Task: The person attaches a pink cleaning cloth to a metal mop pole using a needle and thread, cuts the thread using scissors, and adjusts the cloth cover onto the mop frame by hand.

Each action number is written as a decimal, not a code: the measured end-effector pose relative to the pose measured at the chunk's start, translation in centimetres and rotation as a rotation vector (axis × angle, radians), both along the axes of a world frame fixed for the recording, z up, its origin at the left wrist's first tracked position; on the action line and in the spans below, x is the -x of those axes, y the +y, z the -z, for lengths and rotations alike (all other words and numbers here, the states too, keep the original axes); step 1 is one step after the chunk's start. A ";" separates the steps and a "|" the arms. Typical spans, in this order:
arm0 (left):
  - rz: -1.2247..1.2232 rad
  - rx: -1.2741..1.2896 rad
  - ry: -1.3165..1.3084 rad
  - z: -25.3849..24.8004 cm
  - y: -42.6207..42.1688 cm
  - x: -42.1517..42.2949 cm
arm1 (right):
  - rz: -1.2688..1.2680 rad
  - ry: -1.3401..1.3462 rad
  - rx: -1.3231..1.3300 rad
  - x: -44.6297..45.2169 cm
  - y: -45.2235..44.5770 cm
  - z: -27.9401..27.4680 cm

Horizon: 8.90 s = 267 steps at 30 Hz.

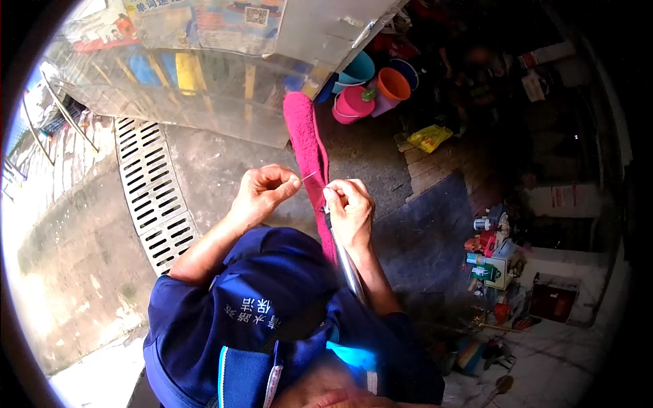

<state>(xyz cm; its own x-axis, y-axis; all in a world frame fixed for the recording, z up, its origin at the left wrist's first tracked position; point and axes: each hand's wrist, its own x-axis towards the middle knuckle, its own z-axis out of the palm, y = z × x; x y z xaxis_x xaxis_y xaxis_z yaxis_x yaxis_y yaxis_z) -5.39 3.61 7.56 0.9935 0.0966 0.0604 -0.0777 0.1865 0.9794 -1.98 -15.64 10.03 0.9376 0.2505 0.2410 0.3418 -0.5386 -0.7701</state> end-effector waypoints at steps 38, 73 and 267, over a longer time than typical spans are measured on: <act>0.197 -0.303 -0.002 1.7 -1.2 -2.8 | -0.153 0.162 -0.344 -0.3 -2.4 0.6; 0.248 -0.417 -0.170 0.9 -0.4 -2.4 | -0.009 -0.070 0.100 1.2 -0.4 -1.4; 0.307 -0.753 -0.508 0.2 -0.8 -3.8 | 0.048 0.375 -0.289 -0.3 -2.0 1.1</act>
